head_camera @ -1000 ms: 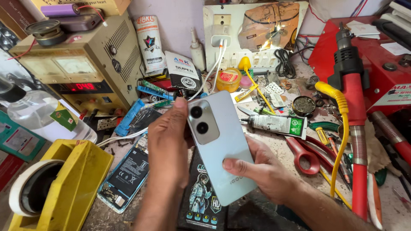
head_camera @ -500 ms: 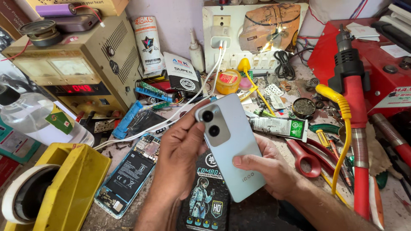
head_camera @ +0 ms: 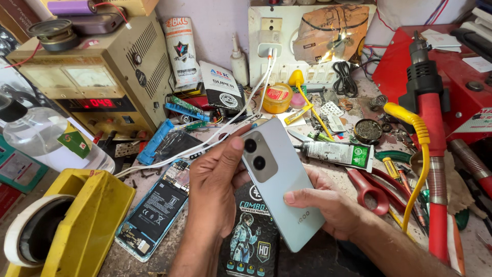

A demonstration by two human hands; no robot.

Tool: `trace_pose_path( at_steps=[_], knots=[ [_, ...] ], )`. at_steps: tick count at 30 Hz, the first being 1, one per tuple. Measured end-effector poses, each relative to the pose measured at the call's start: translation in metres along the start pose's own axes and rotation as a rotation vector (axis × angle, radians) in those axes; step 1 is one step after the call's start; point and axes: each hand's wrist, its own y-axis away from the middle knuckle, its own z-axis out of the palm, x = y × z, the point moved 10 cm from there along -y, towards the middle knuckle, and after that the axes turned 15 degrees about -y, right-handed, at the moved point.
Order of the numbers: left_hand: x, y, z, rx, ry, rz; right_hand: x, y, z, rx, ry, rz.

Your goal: The person holds a smartphone and presses a light blue back cover onto its rear, working around the edges and camera module with their fingers to seat the cover, then turns the phone over and places it into a printed box on the workbench.

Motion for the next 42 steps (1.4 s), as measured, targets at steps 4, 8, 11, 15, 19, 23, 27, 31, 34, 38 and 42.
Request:
trace_pose_path(
  at_steps=[4,8,11,15,19,23,27,31,34,38,42],
  knots=[
    [-0.001,0.0,0.009,-0.089,0.099,0.012,-0.002,-0.001,-0.001,0.006,-0.004,-0.031],
    [0.0,0.004,0.019,-0.14,0.075,0.02,-0.008,0.0,-0.002,-0.011,-0.056,-0.064],
    [0.007,0.008,0.031,-0.204,0.041,0.071,-0.009,0.0,-0.004,-0.011,-0.079,-0.061],
    [0.01,0.013,0.041,-0.296,0.018,0.081,-0.01,-0.001,-0.003,-0.022,-0.083,-0.091],
    [0.013,0.019,0.048,-0.379,0.025,0.115,-0.015,0.001,0.001,-0.029,-0.087,-0.12],
    [0.008,0.025,0.059,-0.44,-0.009,0.12,-0.025,0.004,0.006,-0.04,-0.11,-0.166],
    [0.0,0.03,0.066,-0.475,-0.055,0.106,-0.029,0.003,0.006,-0.02,-0.141,-0.182],
    [-0.009,0.036,0.07,-0.52,-0.086,0.079,-0.031,0.002,0.0,0.012,-0.163,-0.214],
    [-0.016,0.039,0.074,-0.549,-0.104,0.043,-0.032,0.001,-0.006,0.047,-0.175,-0.226],
    [-0.017,0.039,0.076,-0.563,-0.091,0.048,-0.033,0.0,-0.007,0.063,-0.173,-0.231],
    [-0.02,0.044,0.074,-0.586,-0.032,0.035,-0.03,-0.001,0.0,0.031,-0.179,-0.207]
  ],
)
